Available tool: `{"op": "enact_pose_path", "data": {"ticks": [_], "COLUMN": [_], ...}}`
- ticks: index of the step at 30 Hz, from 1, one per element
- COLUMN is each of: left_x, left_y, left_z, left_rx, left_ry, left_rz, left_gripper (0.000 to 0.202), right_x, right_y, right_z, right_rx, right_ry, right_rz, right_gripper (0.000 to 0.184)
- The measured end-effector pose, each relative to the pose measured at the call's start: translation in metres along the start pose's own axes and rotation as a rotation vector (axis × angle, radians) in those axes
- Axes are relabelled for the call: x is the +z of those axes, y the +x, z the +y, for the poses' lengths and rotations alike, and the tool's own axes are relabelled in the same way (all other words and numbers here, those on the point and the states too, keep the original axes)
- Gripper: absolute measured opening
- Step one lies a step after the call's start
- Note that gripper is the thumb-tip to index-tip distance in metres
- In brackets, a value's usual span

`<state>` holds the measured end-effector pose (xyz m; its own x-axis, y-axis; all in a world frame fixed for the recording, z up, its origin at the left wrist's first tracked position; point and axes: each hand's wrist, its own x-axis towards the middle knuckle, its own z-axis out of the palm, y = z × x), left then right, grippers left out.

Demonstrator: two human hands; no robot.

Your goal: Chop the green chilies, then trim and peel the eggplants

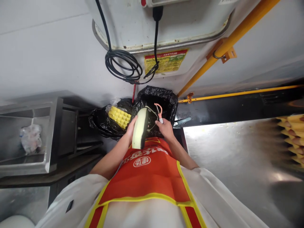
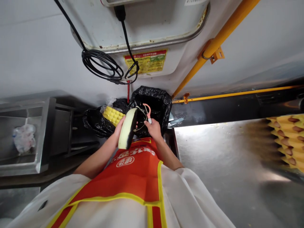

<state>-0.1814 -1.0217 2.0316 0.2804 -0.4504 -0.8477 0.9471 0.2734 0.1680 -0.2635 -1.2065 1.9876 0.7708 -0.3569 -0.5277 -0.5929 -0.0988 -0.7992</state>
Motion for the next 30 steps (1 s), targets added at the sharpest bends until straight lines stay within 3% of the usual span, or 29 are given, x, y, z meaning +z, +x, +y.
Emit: {"op": "enact_pose_path", "data": {"ticks": [3, 6, 11, 14, 25, 30], "left_x": [-0.011, -0.021, -0.027, -0.023, -0.019, -0.004], "left_y": [0.004, 0.007, 0.009, 0.01, 0.012, 0.002], "left_z": [0.008, 0.012, 0.01, 0.01, 0.011, 0.006], "left_rx": [0.044, 0.05, 0.047, 0.055, 0.012, -0.004], "left_ry": [-0.062, -0.099, -0.103, -0.117, -0.103, -0.074], "left_rz": [-0.032, -0.026, -0.023, 0.018, 0.012, 0.045], "left_gripper": [0.067, 0.066, 0.063, 0.058, 0.056, 0.057], "right_x": [-0.011, -0.018, -0.021, -0.019, -0.021, -0.009], "right_y": [0.011, 0.005, -0.035, -0.053, -0.054, -0.046], "right_z": [0.009, 0.004, -0.028, -0.04, -0.029, -0.018], "right_rx": [-0.023, -0.102, -0.497, -0.632, -0.604, -0.53], "right_ry": [-0.284, -0.356, -0.303, -0.392, -0.471, -0.438], "right_rz": [0.09, 0.05, -0.388, -0.5, -0.482, -0.323], "right_gripper": [0.033, 0.04, 0.05, 0.051, 0.052, 0.055]}}
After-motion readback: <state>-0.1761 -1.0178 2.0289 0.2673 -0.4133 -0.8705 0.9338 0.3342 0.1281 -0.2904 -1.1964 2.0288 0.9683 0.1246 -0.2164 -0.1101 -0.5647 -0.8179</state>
